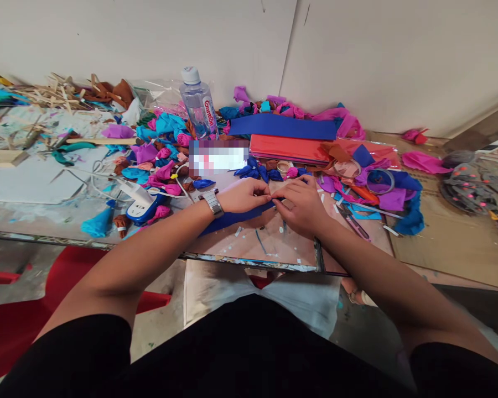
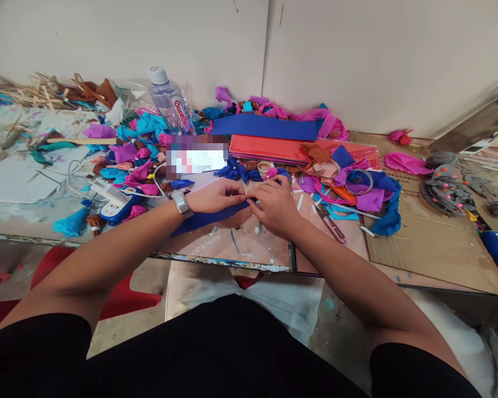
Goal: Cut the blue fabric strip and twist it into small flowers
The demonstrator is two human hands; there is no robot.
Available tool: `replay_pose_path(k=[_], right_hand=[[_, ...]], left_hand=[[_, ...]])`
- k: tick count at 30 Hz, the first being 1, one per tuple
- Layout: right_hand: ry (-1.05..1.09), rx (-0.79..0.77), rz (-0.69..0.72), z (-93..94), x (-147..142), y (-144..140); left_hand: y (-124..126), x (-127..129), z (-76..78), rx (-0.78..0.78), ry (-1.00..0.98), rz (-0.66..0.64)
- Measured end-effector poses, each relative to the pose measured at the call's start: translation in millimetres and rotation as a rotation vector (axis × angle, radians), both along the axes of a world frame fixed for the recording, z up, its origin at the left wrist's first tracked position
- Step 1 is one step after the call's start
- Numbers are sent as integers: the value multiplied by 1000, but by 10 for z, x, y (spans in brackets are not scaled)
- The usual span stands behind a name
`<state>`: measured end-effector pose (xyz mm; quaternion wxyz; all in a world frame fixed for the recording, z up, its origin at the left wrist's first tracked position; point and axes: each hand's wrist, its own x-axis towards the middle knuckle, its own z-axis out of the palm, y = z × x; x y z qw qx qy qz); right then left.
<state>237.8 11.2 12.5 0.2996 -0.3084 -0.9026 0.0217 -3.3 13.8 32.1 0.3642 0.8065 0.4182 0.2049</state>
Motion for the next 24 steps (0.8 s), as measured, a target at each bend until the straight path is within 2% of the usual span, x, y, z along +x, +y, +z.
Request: replay_pose_path(k=[5, 12, 20, 24], right_hand=[[-15, -34, -17, 0, -4, 2], [12, -58, -46, -4, -17, 8], [20, -123, -88, 40, -41, -12], [9, -113, -82, 58, -56, -30]], left_hand=[[-57, 3, 29, 197, 102, 14], [-81, 22, -13, 438, 278, 12], [-96, 29, -25, 561, 248, -33], [-104, 38, -20, 570, 262, -33]])
